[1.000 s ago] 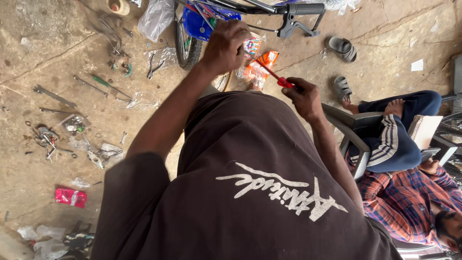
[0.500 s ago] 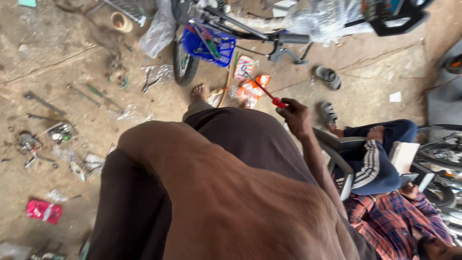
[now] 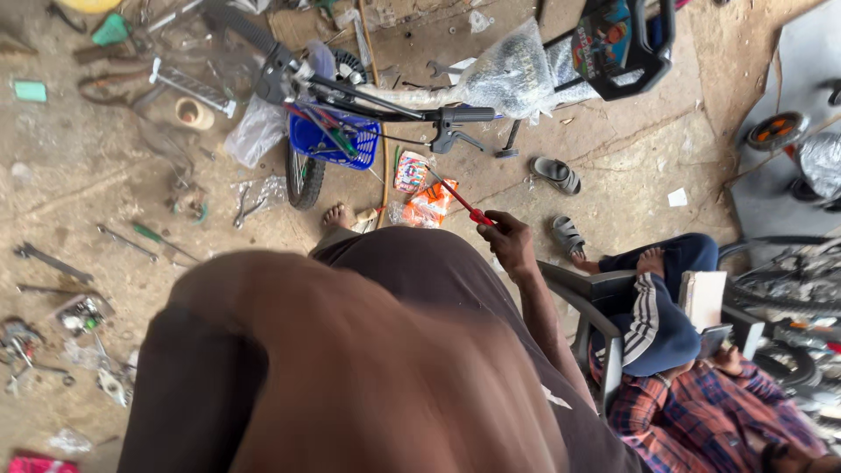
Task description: The person assembles and repairs a bicycle by using a screwdriver and wrenches to tighten bolts on the handlebars and fork while sitting on the ground.
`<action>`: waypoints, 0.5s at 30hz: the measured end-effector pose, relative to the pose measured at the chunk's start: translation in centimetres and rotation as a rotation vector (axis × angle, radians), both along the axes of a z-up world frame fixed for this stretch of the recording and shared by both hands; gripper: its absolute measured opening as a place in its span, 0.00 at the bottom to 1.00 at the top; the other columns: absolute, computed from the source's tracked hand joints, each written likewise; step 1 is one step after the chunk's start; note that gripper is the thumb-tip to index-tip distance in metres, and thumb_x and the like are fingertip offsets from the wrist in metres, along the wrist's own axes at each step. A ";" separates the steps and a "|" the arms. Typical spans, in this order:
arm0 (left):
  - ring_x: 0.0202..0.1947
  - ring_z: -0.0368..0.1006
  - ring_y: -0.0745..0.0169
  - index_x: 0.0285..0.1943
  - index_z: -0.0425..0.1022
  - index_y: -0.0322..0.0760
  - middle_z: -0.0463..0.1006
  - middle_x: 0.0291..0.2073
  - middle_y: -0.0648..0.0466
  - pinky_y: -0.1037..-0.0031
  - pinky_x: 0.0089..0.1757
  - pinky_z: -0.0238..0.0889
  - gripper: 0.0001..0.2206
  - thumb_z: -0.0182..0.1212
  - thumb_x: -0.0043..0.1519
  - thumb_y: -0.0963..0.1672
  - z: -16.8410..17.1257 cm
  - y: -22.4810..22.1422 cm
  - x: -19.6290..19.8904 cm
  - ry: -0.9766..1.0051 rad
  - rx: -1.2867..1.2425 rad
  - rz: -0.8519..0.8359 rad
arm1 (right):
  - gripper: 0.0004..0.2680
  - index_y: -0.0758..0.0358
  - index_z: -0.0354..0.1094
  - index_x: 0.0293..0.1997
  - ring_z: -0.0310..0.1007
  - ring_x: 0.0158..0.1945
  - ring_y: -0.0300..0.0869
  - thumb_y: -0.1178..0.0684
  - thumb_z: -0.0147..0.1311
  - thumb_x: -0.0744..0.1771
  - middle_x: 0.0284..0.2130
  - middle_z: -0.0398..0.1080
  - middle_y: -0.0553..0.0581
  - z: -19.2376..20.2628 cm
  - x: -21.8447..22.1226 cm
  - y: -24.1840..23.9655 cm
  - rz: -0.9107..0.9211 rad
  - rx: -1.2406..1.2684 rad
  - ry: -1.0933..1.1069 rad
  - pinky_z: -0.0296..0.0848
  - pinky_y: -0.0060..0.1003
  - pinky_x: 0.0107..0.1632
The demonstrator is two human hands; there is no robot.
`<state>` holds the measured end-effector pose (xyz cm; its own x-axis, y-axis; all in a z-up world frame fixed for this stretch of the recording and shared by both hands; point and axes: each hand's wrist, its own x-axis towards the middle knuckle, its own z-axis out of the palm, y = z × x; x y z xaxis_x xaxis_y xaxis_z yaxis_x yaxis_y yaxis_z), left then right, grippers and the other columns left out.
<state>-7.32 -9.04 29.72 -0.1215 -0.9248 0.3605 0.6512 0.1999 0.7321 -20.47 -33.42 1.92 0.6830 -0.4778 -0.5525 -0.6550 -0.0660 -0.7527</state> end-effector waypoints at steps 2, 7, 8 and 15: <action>0.47 0.70 0.67 0.58 0.70 0.30 0.73 0.48 0.51 0.75 0.46 0.67 0.18 0.62 0.64 0.47 -2.4 -0.4 4.7 -0.101 -0.121 0.078 | 0.15 0.68 0.73 0.56 0.70 0.31 0.32 0.52 0.62 0.66 0.34 0.76 0.52 -0.1 -0.8 -0.8 -0.097 0.148 -0.121 0.70 0.29 0.33; 0.37 0.75 0.69 0.48 0.77 0.30 0.78 0.36 0.55 0.73 0.39 0.72 0.12 0.66 0.63 0.45 -17.6 -6.3 9.5 -0.190 0.586 0.489 | 0.15 0.70 0.68 0.61 0.62 0.23 0.35 0.52 0.56 0.69 0.26 0.69 0.52 2.2 -2.4 -1.6 -0.388 0.520 -0.202 0.61 0.31 0.26; 0.34 0.75 0.67 0.47 0.78 0.32 0.79 0.34 0.55 0.72 0.37 0.71 0.12 0.65 0.62 0.46 -21.7 -6.7 9.1 -0.183 0.815 0.505 | 0.15 0.69 0.66 0.61 0.61 0.21 0.36 0.52 0.54 0.69 0.24 0.67 0.52 2.8 -2.7 -1.7 -0.408 0.588 -0.217 0.60 0.31 0.25; 0.40 0.76 0.59 0.52 0.75 0.36 0.78 0.40 0.54 0.64 0.41 0.73 0.13 0.69 0.62 0.45 -42.6 -9.4 7.9 0.569 1.001 0.771 | 0.11 0.67 0.65 0.56 0.65 0.25 0.38 0.55 0.53 0.69 0.26 0.67 0.55 3.8 -3.9 -2.6 -0.484 0.635 -0.223 0.63 0.33 0.28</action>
<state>0.61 -18.45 -12.86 0.4713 -0.5820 -0.6626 0.8719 0.1945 0.4494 -24.33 -35.99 5.71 0.6078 -0.3898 -0.6918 -0.3327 0.6661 -0.6676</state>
